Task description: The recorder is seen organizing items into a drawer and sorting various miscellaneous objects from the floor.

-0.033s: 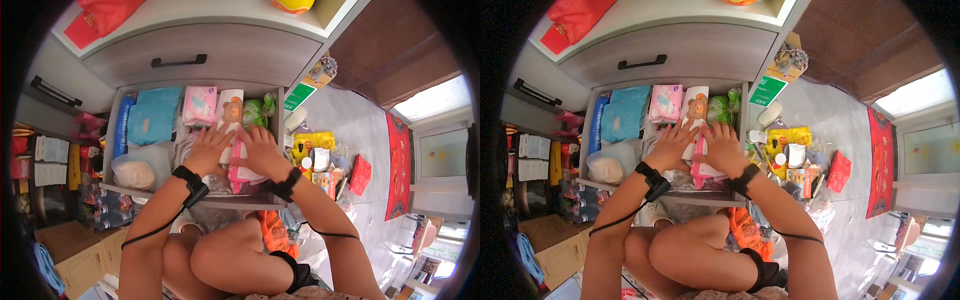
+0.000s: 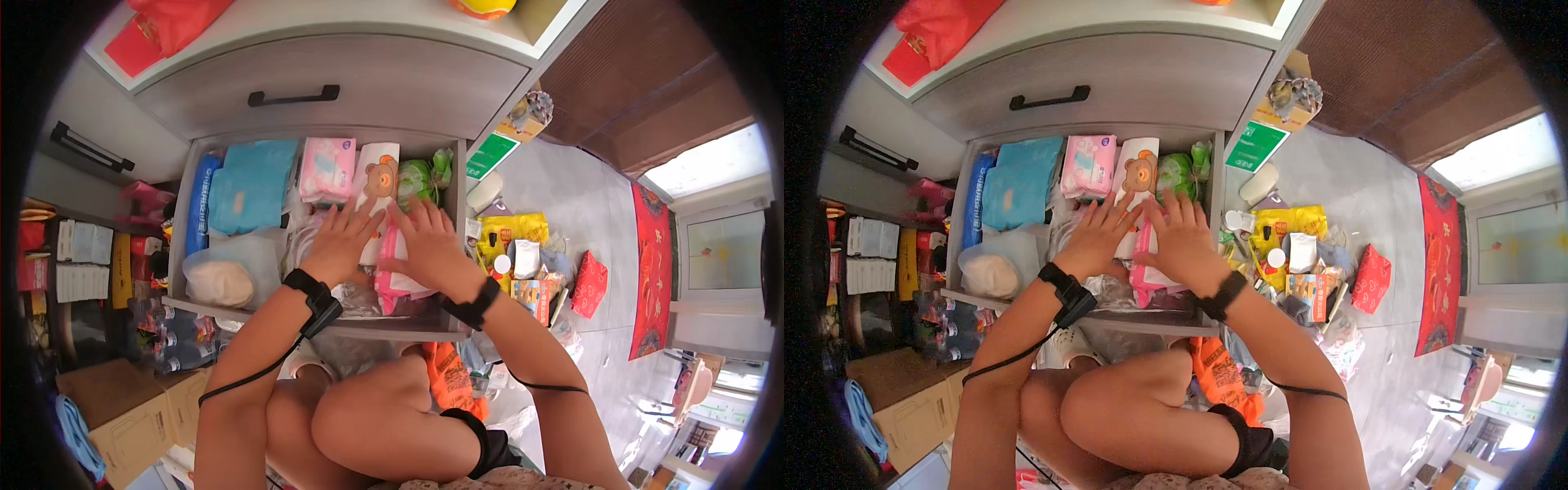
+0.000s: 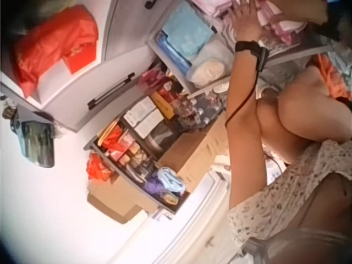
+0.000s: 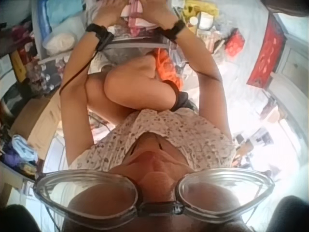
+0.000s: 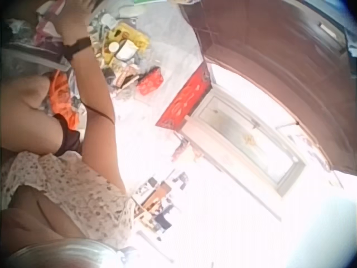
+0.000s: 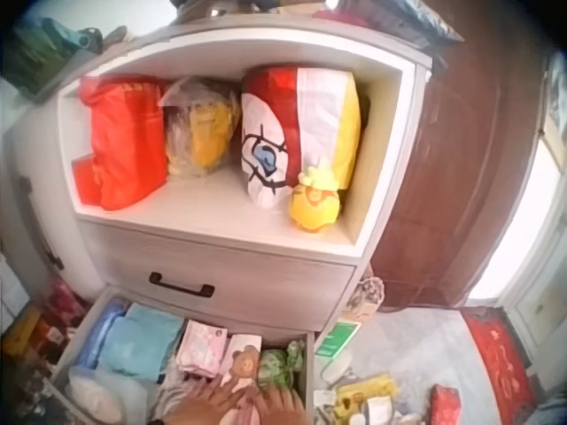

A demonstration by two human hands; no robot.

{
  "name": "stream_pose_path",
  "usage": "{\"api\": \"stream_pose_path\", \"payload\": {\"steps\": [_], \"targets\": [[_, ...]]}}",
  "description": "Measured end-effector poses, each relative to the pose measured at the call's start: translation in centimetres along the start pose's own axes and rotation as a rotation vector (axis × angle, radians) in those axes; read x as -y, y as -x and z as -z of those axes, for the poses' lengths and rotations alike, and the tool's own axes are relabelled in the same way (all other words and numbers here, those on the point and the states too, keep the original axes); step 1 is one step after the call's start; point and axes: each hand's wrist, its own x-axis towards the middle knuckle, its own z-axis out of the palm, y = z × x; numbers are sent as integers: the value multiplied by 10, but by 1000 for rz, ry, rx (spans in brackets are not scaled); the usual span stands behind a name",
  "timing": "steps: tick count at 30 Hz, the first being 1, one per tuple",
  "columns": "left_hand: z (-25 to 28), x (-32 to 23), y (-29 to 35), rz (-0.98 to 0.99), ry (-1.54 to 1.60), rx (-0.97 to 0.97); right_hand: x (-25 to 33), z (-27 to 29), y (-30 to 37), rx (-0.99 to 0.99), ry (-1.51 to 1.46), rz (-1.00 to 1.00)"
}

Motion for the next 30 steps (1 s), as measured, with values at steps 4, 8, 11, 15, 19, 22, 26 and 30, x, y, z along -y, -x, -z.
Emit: {"api": "stream_pose_path", "payload": {"steps": [4, 8, 11, 15, 19, 22, 26, 30], "targets": [[4, 1, 5, 17, -16, -3, 17, 25, 29, 151, 1, 79], [27, -4, 12, -27, 33, 60, 4, -28, 27, 77, 190, 84], [70, -11, 27, -43, 102, 112, -4, -36, 28, 55, 113, 71], [77, -30, 26, -3, 288, 447, -3, -39, 34, -19, 61, 19], [36, -21, 32, -31, 270, 505, 11, -44, 42, -235, 138, 4], [17, -35, 30, 84, 278, 502, 23, 8, 106, -376, -410, 120], [13, -37, 44, 102, 203, 292, 5, 3, 202, -262, -842, -209], [42, -27, 63, 141, 400, 464, -19, -83, 283, -148, -658, -482]]}}
